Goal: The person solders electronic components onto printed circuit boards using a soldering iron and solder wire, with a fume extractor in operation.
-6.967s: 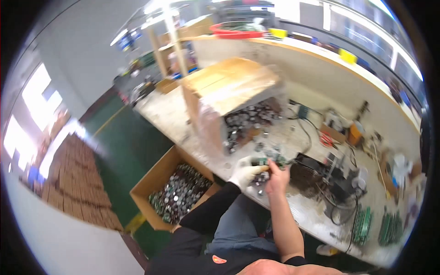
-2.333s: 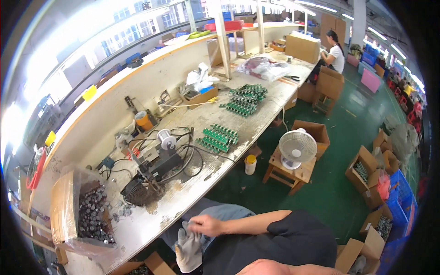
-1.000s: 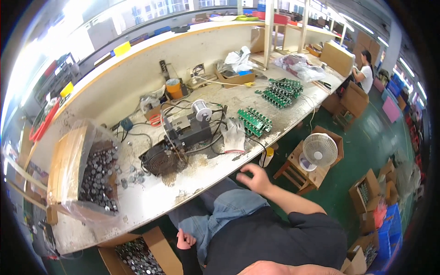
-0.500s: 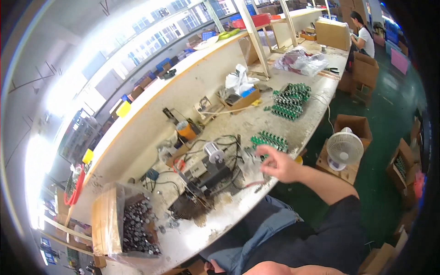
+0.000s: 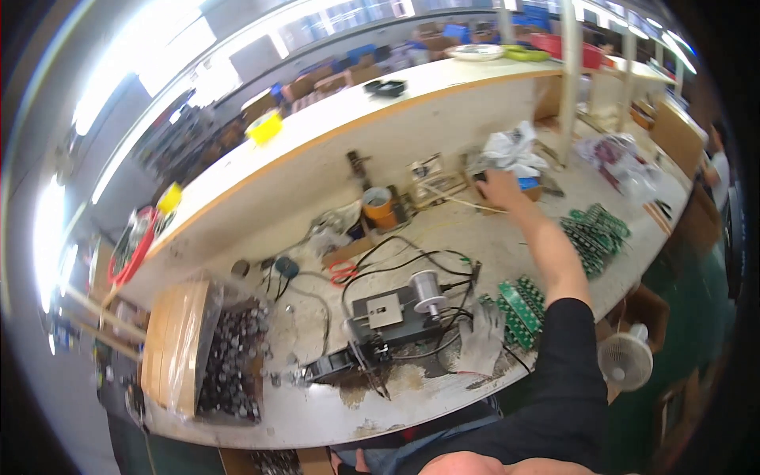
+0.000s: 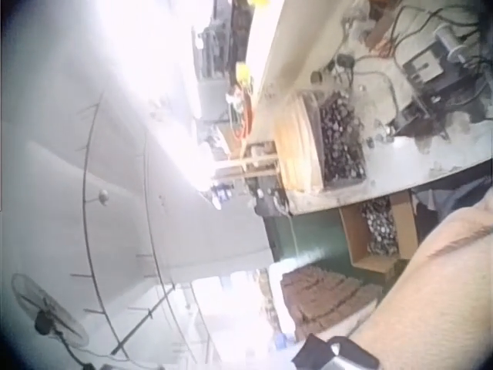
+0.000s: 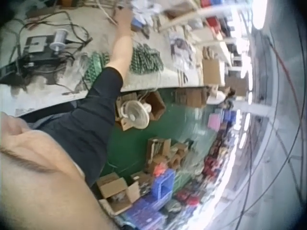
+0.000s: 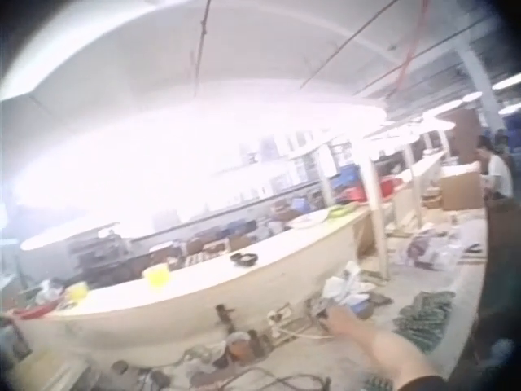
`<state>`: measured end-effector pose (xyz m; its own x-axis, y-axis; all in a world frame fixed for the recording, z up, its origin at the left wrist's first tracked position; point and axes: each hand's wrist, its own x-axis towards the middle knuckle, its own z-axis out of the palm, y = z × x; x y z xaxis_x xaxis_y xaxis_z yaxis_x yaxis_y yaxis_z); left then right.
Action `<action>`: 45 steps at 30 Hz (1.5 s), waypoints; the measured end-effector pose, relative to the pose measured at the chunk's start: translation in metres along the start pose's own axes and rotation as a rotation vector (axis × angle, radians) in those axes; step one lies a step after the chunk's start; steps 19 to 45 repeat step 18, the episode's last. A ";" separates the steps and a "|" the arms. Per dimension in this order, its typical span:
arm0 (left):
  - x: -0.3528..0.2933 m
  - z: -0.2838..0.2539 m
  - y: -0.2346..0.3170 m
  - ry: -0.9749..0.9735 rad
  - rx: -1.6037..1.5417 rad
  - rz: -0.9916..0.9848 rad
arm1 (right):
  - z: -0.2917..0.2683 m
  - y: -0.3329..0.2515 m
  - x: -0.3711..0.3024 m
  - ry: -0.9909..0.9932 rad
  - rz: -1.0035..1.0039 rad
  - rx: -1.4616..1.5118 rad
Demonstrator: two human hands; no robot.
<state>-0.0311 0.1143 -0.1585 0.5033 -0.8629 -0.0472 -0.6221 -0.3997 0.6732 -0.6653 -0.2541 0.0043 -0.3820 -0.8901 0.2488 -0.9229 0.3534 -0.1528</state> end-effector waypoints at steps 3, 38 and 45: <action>-0.008 -0.008 -0.004 0.013 0.021 -0.014 | 0.000 0.002 0.017 0.015 0.052 -0.083; -0.004 -0.005 -0.004 0.092 0.109 0.023 | -0.055 -0.050 0.031 -0.038 0.189 -0.034; -0.004 -0.005 -0.004 0.092 0.109 0.023 | -0.055 -0.050 0.031 -0.038 0.189 -0.034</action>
